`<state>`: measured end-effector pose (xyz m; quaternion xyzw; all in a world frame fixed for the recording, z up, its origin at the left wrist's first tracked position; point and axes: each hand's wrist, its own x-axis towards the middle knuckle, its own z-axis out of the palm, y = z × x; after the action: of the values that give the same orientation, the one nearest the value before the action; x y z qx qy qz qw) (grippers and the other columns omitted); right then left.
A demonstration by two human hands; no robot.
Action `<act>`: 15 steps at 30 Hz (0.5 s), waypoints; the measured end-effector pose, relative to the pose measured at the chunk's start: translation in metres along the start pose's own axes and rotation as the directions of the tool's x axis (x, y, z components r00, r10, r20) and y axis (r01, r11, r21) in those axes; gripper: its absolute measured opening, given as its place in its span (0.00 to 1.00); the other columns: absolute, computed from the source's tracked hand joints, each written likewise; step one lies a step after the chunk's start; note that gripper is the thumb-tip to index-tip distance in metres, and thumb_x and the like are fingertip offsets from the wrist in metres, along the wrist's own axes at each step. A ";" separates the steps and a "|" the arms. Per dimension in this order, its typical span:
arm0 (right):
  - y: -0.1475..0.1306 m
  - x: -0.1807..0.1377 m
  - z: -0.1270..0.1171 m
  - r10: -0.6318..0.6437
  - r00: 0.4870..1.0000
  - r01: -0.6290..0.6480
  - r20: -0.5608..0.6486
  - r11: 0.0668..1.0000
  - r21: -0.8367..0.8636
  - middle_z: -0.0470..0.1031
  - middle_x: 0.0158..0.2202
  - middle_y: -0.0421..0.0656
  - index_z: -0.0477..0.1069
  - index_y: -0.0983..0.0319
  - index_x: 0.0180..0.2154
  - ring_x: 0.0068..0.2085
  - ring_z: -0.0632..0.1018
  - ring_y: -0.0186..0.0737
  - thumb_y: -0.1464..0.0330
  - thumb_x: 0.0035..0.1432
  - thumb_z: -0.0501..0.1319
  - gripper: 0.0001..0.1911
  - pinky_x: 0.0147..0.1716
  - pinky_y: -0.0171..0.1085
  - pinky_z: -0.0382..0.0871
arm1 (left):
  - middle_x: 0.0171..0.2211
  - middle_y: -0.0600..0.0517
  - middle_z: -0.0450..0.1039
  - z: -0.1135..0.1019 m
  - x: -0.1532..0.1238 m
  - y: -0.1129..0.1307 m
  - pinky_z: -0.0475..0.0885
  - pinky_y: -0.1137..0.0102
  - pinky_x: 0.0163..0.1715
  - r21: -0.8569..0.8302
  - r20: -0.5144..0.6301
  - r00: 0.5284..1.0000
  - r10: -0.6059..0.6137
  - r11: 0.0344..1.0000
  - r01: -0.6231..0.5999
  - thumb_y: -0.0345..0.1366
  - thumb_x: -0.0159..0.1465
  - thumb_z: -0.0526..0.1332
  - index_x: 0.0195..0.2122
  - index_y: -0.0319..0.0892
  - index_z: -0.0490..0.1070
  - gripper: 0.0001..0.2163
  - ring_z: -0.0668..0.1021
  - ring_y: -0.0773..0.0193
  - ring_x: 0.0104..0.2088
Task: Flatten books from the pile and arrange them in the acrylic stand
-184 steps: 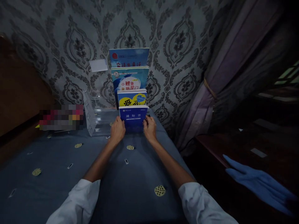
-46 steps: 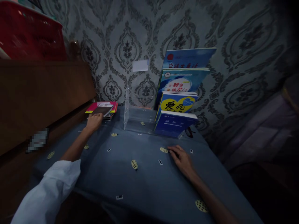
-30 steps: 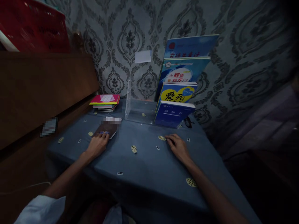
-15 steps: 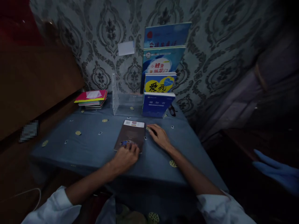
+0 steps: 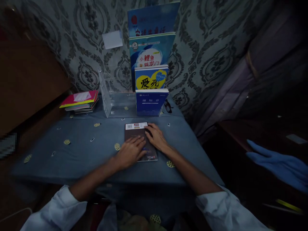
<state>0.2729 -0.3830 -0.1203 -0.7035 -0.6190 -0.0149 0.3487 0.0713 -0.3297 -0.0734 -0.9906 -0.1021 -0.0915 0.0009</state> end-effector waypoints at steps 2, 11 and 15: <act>-0.005 -0.001 -0.004 0.012 1.000 -0.011 0.023 0.999 -0.040 0.72 0.58 0.53 0.74 0.61 0.54 0.59 0.72 0.52 0.69 0.66 0.54 0.18 0.58 0.54 0.68 | 0.64 0.41 0.67 0.001 0.011 -0.021 0.65 0.57 0.64 -0.021 0.019 0.997 -0.074 0.997 0.075 0.41 0.74 0.54 0.62 0.38 0.66 0.19 0.69 0.54 0.65; -0.057 0.018 0.002 -0.205 0.933 0.229 0.295 0.972 -0.050 0.72 0.61 0.56 0.69 0.64 0.59 0.65 0.69 0.51 0.72 0.66 0.55 0.21 0.67 0.58 0.54 | 0.64 0.40 0.67 0.017 0.015 -0.080 0.66 0.57 0.63 -0.122 -0.089 0.980 -0.177 0.979 0.166 0.34 0.72 0.52 0.64 0.37 0.62 0.20 0.70 0.54 0.65; -0.065 0.035 0.018 -0.258 0.909 0.275 0.328 0.961 -0.008 0.70 0.63 0.57 0.65 0.64 0.62 0.67 0.67 0.50 0.72 0.67 0.53 0.23 0.68 0.57 0.54 | 0.59 0.39 0.71 0.021 0.008 -0.093 0.70 0.55 0.60 -0.194 -0.143 0.975 -0.173 0.970 0.143 0.32 0.70 0.52 0.67 0.38 0.55 0.24 0.74 0.54 0.60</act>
<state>0.2163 -0.3442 -0.0867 -0.6144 -0.7574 0.0368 0.2178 0.0643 -0.2365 -0.0943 -0.9646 -0.1717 -0.1789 -0.0893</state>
